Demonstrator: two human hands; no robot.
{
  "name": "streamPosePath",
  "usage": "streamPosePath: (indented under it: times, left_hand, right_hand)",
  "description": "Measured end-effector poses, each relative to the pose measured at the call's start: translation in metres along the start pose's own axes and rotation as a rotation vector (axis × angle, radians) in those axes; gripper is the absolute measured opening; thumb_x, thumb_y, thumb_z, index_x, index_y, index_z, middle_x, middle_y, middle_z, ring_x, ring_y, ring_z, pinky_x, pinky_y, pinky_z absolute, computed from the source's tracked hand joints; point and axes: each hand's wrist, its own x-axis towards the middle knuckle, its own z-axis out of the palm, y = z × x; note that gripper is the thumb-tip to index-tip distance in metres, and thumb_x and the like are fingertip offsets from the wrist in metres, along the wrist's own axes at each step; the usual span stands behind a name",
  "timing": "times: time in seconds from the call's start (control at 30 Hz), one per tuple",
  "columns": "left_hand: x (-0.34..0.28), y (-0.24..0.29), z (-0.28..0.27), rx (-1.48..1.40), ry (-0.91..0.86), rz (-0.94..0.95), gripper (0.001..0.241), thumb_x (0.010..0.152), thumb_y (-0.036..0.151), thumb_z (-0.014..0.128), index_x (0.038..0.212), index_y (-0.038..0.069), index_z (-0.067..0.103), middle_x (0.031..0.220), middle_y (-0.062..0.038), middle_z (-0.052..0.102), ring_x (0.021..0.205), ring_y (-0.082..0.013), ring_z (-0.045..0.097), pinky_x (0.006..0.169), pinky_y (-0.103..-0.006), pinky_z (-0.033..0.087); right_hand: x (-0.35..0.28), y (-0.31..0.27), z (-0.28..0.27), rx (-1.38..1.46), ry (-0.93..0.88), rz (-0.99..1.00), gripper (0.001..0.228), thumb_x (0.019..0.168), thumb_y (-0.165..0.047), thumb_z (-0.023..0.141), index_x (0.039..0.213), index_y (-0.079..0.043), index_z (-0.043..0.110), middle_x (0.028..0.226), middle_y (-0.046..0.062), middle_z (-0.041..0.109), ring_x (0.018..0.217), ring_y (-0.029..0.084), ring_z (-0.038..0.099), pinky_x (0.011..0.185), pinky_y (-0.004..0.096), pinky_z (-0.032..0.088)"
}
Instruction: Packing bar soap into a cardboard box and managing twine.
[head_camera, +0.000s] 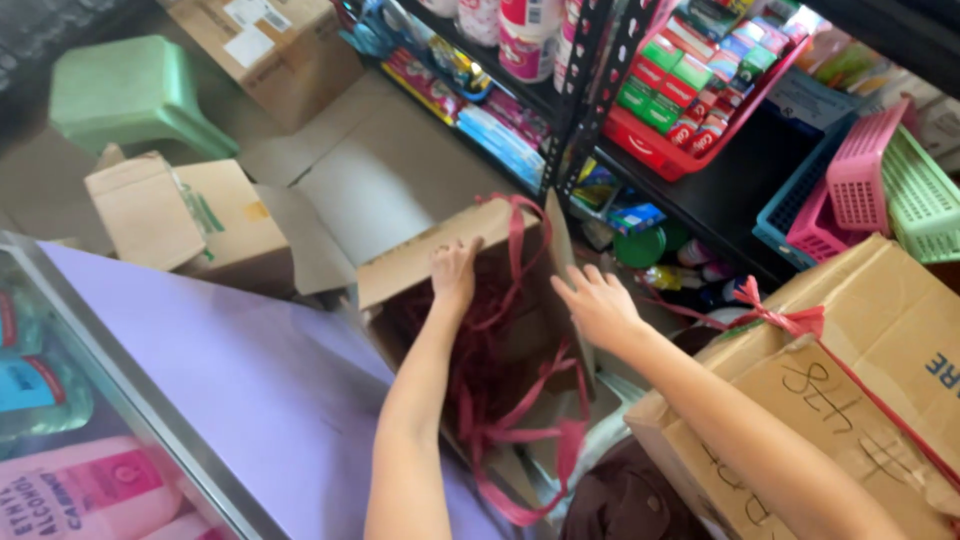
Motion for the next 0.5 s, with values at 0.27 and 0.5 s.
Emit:
streamPosePath:
  times: [0.27, 0.5]
  left_hand:
    - [0.011, 0.009, 0.027, 0.01, -0.021, -0.133, 0.065, 0.083, 0.009, 0.064, 0.146, 0.014, 0.051, 0.136, -0.022, 0.056, 0.127, -0.043, 0.052, 0.106, -0.0559, 0.038]
    - [0.0, 0.119, -0.001, -0.192, 0.223, 0.019, 0.07, 0.075, 0.012, 0.065, 0.144, 0.008, 0.051, 0.149, -0.02, 0.051, 0.138, -0.0415, 0.046, 0.11, -0.061, 0.033]
  right_hand:
    - [0.003, 0.002, 0.016, 0.035, 0.0, 0.031, 0.079, 0.079, -0.018, 0.069, 0.153, -0.019, 0.04, 0.157, 0.016, 0.038, 0.141, 0.04, 0.04, 0.106, 0.054, 0.042]
    - [-0.004, 0.02, 0.013, -0.003, 0.098, 0.092, 0.072, 0.074, -0.018, 0.07, 0.143, -0.014, 0.05, 0.151, 0.016, 0.044, 0.137, 0.038, 0.043, 0.108, 0.057, 0.037]
